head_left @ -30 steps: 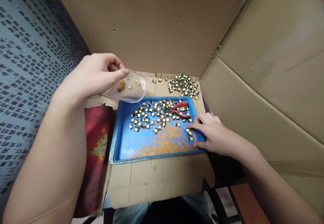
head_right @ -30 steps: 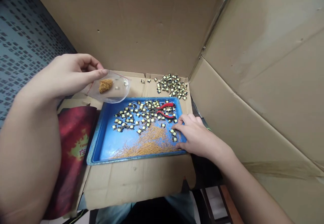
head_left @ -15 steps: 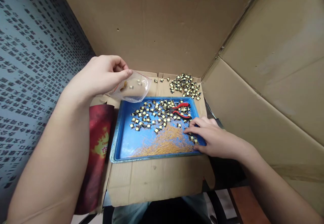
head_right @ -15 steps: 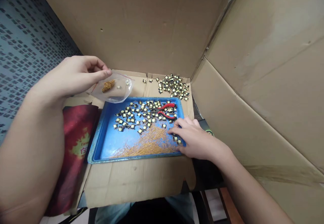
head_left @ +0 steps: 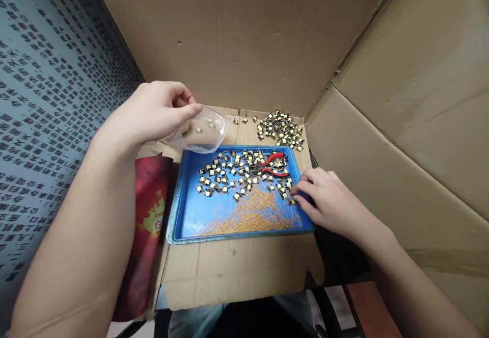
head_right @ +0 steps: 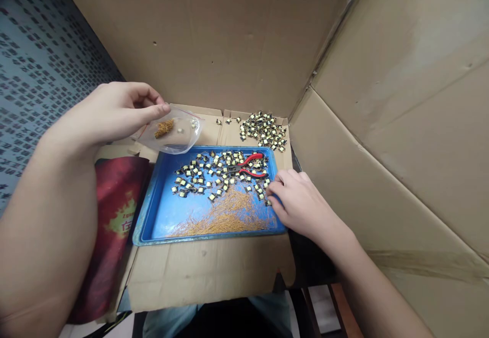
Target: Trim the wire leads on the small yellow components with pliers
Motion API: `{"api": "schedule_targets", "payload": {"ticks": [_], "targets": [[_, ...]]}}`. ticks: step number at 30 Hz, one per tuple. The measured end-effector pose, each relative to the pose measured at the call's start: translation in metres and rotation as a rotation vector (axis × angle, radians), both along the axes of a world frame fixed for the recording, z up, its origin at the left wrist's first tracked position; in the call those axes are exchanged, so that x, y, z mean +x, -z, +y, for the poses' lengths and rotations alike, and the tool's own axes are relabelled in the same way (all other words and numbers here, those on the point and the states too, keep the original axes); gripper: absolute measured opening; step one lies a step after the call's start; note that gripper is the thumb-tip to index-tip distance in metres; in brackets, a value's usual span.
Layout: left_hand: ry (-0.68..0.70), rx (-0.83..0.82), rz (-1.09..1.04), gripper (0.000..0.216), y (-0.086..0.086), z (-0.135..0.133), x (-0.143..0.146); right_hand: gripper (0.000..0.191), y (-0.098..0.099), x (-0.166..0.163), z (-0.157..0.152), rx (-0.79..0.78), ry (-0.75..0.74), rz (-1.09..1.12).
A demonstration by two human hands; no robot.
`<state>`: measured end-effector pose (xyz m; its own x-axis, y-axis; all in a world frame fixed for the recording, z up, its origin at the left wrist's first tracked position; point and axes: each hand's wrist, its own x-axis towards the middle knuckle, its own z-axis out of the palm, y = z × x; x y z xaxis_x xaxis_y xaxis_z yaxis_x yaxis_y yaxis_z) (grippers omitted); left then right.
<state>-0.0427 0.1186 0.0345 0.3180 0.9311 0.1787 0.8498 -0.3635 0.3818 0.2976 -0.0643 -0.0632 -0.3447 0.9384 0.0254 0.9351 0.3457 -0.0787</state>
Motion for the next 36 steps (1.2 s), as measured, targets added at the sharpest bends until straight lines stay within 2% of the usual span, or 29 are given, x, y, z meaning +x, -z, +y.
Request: {"api": "schedule_targets", "payload": {"ticks": [4,7,11,17,22,26,28,33,36], "targets": [[-0.002,-0.007,0.011,0.030,0.000,-0.001,0.000,0.021,0.003,-0.012,-0.021,0.047,0.065,-0.243],[0.005,-0.014,0.006,0.032,0.000,0.000,-0.001,0.022,0.007,-0.020,-0.033,0.125,0.083,-0.293],[0.011,0.004,0.000,0.034,-0.001,0.000,-0.001,0.019,0.008,-0.020,-0.037,0.155,0.092,-0.245],[0.002,-0.002,0.020,0.035,-0.002,-0.001,0.002,0.020,0.019,-0.014,-0.023,0.048,0.105,-0.170],[0.014,-0.010,0.016,0.033,-0.001,-0.002,0.002,0.016,0.025,-0.015,-0.022,0.049,0.146,-0.033],[0.005,-0.011,0.024,0.033,-0.002,-0.002,0.003,0.013,0.023,-0.017,-0.022,0.032,0.130,-0.007],[0.008,-0.010,0.025,0.034,-0.003,-0.003,0.003,0.011,0.020,-0.019,-0.021,0.076,0.133,-0.006],[0.030,-0.018,0.049,0.037,-0.004,-0.003,0.002,0.008,0.010,-0.022,-0.022,0.235,0.072,-0.189],[0.041,-0.034,0.053,0.036,-0.004,-0.004,0.003,0.009,0.004,-0.022,-0.016,0.258,0.058,-0.241]]}}
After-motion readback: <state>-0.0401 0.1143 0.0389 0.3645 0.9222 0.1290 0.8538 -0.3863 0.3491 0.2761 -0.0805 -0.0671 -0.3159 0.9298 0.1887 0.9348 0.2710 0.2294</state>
